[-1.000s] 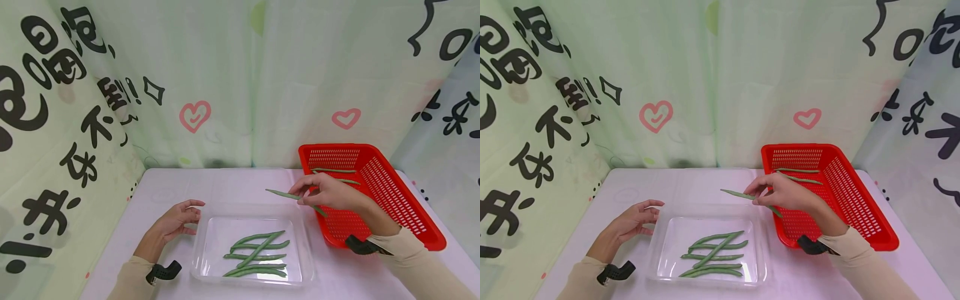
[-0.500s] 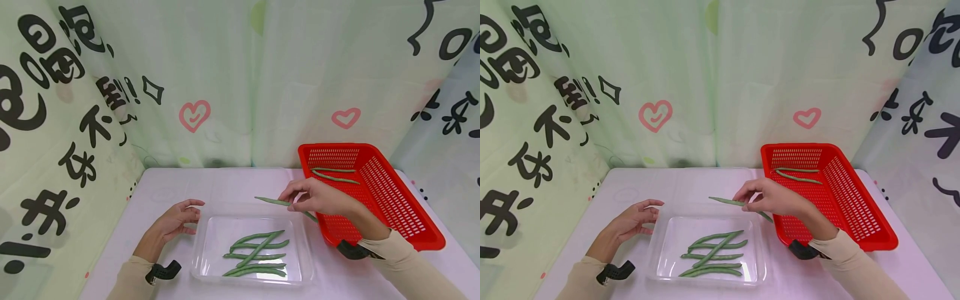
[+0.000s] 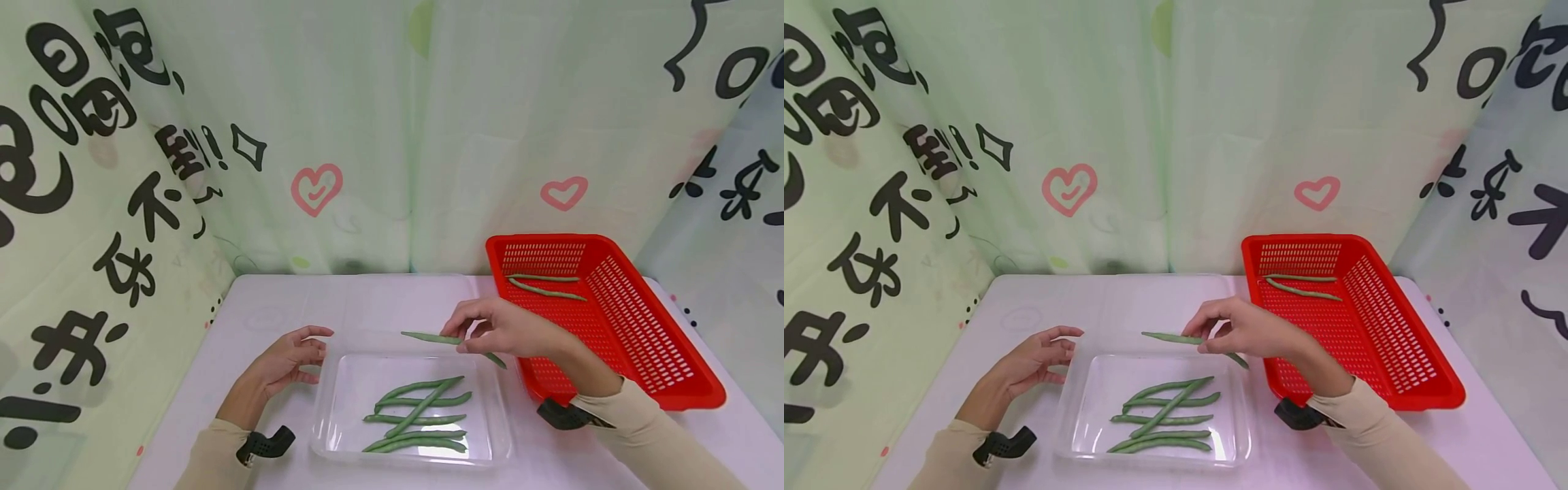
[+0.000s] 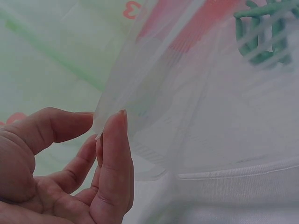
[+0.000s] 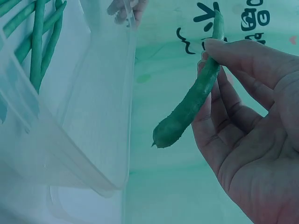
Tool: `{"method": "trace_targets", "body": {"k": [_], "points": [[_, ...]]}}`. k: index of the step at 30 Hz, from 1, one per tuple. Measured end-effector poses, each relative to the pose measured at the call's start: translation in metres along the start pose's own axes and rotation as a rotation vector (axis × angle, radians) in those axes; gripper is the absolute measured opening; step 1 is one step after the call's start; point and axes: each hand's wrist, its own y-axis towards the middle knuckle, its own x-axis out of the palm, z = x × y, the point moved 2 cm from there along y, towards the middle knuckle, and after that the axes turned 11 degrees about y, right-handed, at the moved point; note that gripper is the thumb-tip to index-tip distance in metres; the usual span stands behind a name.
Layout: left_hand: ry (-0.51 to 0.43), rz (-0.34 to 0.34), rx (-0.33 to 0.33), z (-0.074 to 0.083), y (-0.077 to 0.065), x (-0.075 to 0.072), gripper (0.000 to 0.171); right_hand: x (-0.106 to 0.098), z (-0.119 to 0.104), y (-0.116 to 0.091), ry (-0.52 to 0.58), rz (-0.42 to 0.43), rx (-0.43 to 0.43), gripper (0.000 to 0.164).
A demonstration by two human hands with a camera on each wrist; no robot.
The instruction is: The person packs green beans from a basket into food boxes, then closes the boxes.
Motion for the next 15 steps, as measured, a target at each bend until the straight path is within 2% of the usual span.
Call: {"method": "trace_targets", "body": {"k": [15], "points": [[-0.010,-0.002,0.004,0.000,0.000,0.000,0.050,0.026,0.002,0.014,0.004,-0.083,0.001,0.024]]}}
